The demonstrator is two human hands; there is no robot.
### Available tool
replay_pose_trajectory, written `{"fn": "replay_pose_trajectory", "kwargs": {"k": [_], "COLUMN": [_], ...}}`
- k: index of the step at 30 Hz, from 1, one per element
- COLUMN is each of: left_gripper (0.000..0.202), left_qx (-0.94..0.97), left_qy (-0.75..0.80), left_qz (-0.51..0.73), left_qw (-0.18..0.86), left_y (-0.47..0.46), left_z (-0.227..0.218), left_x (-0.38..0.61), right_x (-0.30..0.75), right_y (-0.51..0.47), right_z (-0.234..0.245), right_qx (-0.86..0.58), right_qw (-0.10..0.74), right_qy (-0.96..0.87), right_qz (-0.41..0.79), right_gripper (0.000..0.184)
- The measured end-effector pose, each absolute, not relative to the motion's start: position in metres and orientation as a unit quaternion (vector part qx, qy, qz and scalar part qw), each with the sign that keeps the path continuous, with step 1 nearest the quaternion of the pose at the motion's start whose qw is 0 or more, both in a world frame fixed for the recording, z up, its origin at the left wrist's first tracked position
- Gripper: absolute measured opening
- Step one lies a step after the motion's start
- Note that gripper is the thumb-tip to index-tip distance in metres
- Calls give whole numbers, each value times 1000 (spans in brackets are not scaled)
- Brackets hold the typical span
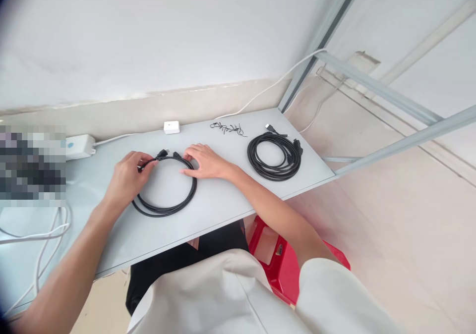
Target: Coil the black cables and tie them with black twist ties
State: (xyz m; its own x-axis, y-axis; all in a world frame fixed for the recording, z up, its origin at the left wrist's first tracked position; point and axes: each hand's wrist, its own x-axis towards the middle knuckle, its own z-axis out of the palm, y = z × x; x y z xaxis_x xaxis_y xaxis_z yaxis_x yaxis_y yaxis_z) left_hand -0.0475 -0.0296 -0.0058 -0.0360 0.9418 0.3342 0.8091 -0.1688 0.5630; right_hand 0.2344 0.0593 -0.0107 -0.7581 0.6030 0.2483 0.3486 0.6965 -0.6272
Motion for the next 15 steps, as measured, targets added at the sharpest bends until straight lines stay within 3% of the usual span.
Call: {"fn": "replay_pose_trajectory", "kwargs": {"k": [4,10,15], "left_gripper": [18,20,17], "left_qx": [689,696,711], "left_qy": [597,553,512], "left_qz": [406,458,481], "left_qw": [71,13,-34], "left_y": [-36,-42,-45], "left_z": [2,11,17], "left_x": [-35,-28,-26], "right_x": [233,231,232], "right_y": [54,50,35], "right_z": [-8,6,19], "right_qx": [-289,-324,-351], "right_qw": [239,241,233], "right_qy": [-861,-814,-800], "right_qz": [343,417,428], "right_gripper": [25,39,18]}}
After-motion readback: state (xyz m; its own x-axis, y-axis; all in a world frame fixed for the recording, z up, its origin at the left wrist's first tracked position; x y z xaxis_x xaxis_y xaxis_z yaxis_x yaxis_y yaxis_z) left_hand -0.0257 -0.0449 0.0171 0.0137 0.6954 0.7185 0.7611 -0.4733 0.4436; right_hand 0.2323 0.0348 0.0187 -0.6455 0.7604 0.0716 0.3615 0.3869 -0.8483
